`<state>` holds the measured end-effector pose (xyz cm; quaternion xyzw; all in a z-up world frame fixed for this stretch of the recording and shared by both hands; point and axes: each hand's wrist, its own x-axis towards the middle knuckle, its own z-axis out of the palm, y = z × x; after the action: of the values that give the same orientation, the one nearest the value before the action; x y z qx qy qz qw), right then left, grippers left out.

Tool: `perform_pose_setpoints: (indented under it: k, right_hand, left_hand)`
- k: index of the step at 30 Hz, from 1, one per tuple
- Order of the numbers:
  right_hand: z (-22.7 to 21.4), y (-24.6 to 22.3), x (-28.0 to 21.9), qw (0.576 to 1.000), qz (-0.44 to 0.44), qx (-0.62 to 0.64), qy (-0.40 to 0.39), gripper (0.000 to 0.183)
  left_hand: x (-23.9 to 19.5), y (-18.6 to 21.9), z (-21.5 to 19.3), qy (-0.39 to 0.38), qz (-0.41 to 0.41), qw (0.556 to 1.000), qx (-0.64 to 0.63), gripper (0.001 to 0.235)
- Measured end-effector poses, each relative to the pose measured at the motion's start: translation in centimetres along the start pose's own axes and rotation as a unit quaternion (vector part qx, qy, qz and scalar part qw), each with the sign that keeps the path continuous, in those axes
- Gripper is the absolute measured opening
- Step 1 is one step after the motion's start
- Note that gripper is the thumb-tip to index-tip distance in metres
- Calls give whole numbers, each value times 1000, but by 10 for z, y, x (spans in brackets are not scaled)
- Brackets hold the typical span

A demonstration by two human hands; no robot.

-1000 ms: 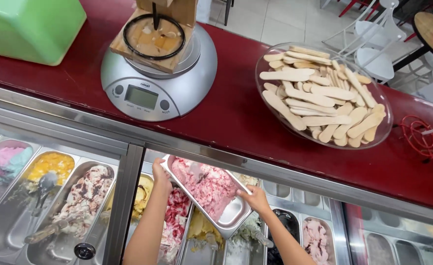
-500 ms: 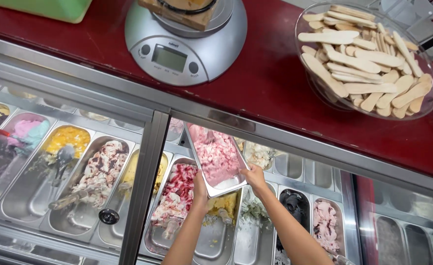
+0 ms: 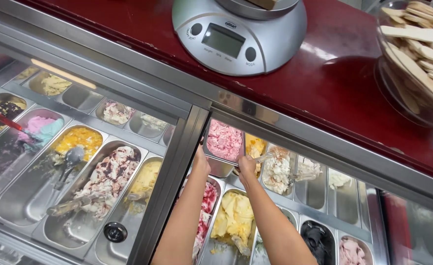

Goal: Organizing and cleaning ice cream trays within a display freezer.

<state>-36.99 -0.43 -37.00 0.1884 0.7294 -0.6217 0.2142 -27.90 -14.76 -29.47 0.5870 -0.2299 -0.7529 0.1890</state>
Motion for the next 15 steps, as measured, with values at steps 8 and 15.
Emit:
perform_pose_setpoints:
  k: [8,15]
  right_hand:
    - [34,7,5,997,-16,-30,67,32]
    - [54,34,18,993,-41,-71,80,31]
  left_hand:
    - [-30,50,18,-10,35,997,-69,73]
    - [-38,94,23,-3,82,989,-123,62]
